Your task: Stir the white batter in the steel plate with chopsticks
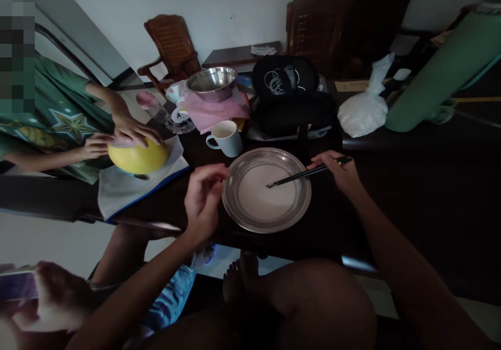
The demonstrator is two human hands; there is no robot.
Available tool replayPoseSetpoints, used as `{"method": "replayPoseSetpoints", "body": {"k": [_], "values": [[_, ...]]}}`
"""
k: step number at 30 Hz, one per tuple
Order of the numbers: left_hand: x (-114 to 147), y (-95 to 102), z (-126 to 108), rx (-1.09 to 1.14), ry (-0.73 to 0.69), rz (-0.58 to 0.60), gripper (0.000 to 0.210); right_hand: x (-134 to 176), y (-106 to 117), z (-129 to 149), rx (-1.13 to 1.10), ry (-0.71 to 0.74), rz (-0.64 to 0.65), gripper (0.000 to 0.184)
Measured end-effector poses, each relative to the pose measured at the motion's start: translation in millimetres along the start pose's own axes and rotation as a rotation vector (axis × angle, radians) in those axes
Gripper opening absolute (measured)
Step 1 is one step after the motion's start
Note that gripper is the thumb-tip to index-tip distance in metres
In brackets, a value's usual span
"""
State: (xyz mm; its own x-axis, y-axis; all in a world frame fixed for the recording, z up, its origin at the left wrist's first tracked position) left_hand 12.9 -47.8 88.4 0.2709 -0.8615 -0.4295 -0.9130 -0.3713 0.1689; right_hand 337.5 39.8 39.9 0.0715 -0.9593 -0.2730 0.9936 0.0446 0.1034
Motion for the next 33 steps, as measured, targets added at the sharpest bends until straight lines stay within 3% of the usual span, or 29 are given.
{"method": "replayPoseSetpoints", "body": {"k": [3,5,7,9,12,14,18,23,28,33], "values": [[-33,-7.4,39,-0.037,0.06,-0.055,0.029,1,-2,-1,-0.031,0.002,0.042,0.035],[-44,-6.3,66,-0.028,0.196,-0.097,0.028,1,-4,-1,-0.037,0.01,0.085,0.036],[-48,-6.5,88,0.013,0.343,-0.054,0.024,2,-4,-1,-0.029,0.011,0.089,0.035],[-48,-9.9,99,0.0,0.385,0.07,0.024,1,-2,0,-0.027,0.006,0.052,0.035],[-44,-16.3,101,-0.062,0.31,0.243,0.04,0,0,-1,-0.044,0.011,0.004,0.035],[-41,-18.2,99,-0.056,0.29,0.286,0.05,0,-1,-2,-0.052,0.012,0.036,0.035],[-35,-17.7,97,-0.032,0.295,0.302,0.056,1,-5,-2,-0.031,-0.006,0.102,0.034],[-34,-18.7,96,0.014,0.328,0.302,0.054,1,-2,-5,-0.064,-0.03,0.02,0.034],[-34,-19.6,95,0.038,0.332,0.264,0.051,2,-6,-4,-0.065,-0.035,0.097,0.034],[-34,-19.1,95,0.04,0.326,0.25,0.05,0,-2,-3,-0.066,-0.019,0.009,0.034]]}}
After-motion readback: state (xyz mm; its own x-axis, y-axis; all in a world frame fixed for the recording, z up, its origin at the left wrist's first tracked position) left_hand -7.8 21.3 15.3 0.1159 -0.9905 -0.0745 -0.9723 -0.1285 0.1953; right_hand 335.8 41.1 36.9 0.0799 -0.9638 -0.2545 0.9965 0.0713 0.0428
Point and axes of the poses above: each hand's wrist, its own x-axis away from the middle knuckle, its own y-axis out of the back of the hand, z = x × y, the point moved 2 cm from there along -x, towards the middle knuckle, and after that the axes turned 1 degree about y, right-handed, at the moved point
